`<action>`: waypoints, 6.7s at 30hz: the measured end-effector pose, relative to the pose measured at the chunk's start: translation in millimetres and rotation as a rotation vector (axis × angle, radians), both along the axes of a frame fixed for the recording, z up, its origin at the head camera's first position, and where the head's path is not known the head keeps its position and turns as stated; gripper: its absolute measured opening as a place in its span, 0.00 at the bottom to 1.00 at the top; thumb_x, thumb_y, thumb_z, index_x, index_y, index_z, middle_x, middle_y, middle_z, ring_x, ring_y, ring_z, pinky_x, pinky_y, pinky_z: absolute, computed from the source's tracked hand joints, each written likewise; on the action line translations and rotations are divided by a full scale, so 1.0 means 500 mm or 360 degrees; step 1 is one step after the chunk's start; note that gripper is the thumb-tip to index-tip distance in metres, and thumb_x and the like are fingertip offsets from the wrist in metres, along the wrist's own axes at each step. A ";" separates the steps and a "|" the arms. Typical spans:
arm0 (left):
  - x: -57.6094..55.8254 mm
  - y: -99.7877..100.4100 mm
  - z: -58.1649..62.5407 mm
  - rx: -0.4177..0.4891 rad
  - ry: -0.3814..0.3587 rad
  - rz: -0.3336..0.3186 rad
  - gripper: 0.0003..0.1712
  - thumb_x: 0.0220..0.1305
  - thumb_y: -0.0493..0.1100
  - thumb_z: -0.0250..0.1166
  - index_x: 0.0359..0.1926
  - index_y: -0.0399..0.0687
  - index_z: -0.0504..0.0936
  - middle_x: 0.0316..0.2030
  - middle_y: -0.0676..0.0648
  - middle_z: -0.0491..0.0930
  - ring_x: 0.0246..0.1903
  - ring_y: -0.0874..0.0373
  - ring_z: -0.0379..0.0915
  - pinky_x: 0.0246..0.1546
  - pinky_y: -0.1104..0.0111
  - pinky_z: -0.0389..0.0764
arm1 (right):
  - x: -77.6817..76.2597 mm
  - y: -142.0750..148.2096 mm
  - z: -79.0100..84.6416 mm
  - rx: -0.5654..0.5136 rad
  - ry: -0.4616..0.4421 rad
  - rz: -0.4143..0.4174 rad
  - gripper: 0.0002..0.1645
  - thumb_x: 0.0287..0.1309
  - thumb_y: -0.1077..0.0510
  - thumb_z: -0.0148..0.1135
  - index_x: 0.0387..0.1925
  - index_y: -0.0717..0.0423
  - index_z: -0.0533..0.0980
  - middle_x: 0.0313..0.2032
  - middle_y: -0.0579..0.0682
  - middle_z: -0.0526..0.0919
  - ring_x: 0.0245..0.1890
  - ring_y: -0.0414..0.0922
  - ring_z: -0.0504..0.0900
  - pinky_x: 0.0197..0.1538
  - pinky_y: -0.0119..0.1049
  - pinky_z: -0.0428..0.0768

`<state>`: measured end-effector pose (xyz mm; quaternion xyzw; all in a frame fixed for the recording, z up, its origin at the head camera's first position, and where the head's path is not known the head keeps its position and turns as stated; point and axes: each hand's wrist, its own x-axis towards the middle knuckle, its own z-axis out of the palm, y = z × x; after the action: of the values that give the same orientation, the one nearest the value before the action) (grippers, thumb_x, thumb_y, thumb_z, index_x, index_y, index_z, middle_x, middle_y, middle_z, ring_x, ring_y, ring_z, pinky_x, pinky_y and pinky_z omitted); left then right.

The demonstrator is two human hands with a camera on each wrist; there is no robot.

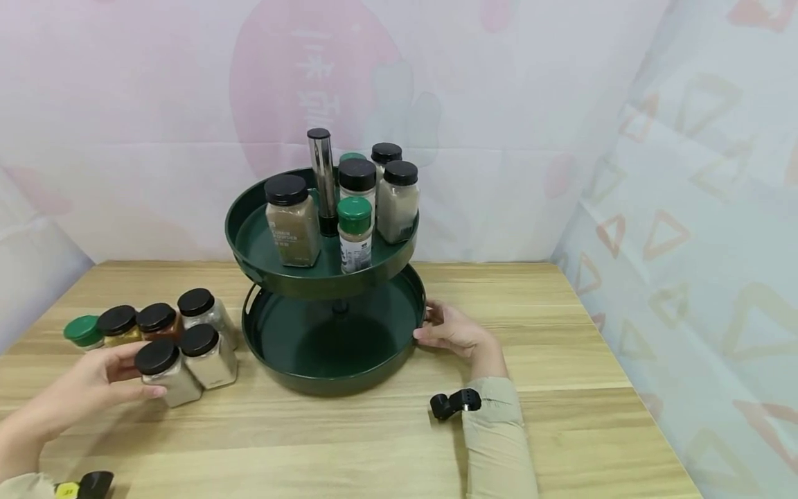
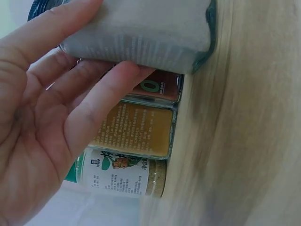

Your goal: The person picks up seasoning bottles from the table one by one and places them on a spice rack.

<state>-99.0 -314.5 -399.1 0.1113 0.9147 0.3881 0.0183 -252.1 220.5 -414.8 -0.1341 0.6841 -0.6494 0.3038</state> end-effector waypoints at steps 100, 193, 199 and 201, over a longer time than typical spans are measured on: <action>-0.137 0.396 0.060 0.0430 0.0153 -0.0623 0.25 0.53 0.43 0.77 0.53 0.49 0.83 0.47 0.49 0.84 0.48 0.60 0.81 0.48 0.68 0.85 | -0.005 0.002 0.002 0.0018 -0.0017 0.0033 0.58 0.61 0.65 0.64 0.77 0.63 0.36 0.76 0.68 0.45 0.61 0.48 0.70 0.57 0.32 0.80; -0.032 0.242 0.090 0.0512 0.1148 0.0117 0.30 0.49 0.19 0.70 0.54 0.37 0.82 0.50 0.49 0.82 0.50 0.70 0.78 0.49 0.81 0.80 | -0.006 -0.005 0.008 -0.0012 -0.0029 0.0065 0.56 0.62 0.67 0.61 0.77 0.65 0.34 0.76 0.70 0.43 0.56 0.41 0.75 0.56 0.30 0.80; -0.013 0.176 0.076 0.0435 0.1122 0.0285 0.30 0.48 0.20 0.71 0.54 0.37 0.82 0.52 0.57 0.81 0.49 0.74 0.79 0.47 0.85 0.77 | -0.002 -0.004 0.009 -0.0007 -0.0029 0.0065 0.56 0.62 0.67 0.62 0.77 0.66 0.34 0.75 0.71 0.45 0.54 0.40 0.77 0.55 0.31 0.80; -0.010 0.162 0.065 0.0418 0.1073 0.0306 0.29 0.49 0.20 0.71 0.54 0.37 0.82 0.51 0.57 0.81 0.48 0.76 0.79 0.46 0.86 0.77 | 0.000 -0.003 0.009 -0.0005 -0.0031 0.0055 0.56 0.62 0.67 0.62 0.77 0.65 0.35 0.75 0.71 0.46 0.53 0.39 0.77 0.55 0.31 0.81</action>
<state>-104.1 -233.3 -366.8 0.1479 0.8181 0.4435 -0.3350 -252.2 218.9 -410.4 -0.1401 0.6776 -0.6464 0.3216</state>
